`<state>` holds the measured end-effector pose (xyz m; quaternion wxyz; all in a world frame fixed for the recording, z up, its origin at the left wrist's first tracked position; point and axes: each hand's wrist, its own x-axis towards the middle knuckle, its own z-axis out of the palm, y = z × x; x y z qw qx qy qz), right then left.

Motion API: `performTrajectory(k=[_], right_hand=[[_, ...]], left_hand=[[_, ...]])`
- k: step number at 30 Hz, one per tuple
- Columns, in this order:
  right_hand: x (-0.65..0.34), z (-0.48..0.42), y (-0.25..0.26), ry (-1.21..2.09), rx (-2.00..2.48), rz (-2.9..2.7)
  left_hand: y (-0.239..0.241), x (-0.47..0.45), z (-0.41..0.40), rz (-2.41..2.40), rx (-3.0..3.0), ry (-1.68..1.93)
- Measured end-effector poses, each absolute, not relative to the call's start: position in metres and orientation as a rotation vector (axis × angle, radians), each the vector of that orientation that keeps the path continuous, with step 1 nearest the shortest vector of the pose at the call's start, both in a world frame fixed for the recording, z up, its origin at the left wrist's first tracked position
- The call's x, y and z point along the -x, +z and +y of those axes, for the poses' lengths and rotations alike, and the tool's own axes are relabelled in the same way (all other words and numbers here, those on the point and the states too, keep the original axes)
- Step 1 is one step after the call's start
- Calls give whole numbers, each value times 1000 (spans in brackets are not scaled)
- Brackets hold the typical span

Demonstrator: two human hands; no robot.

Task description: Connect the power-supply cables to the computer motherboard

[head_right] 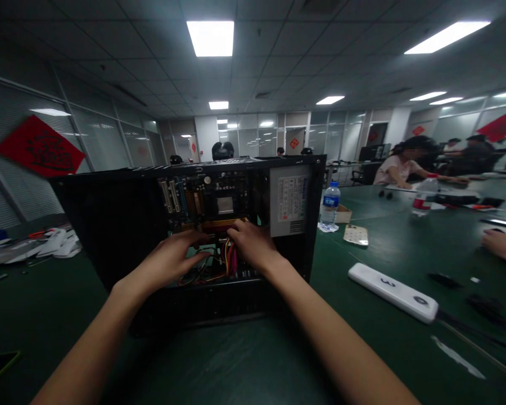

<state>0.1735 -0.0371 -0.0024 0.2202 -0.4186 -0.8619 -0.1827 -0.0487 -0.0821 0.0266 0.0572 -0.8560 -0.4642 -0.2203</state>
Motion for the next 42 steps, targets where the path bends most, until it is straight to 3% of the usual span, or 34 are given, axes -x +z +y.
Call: performTrajectory(k=[11,18,33,42], right_hand=[[-166,-42,-2,-520,1210,-2519],[-168,-46,-1,-572,1101,-2491],[-165,-18,-14,-148,952,-2427],[-165,-17,-15,-257,1137,-2407]], left_hand=[[20,38,-78,-1606,2455,-491],[17,26,-80,-1440,2512,-544],[10,15,-53,-1400,2394,-297],[2,16,-33,-1462,2412,-178]])
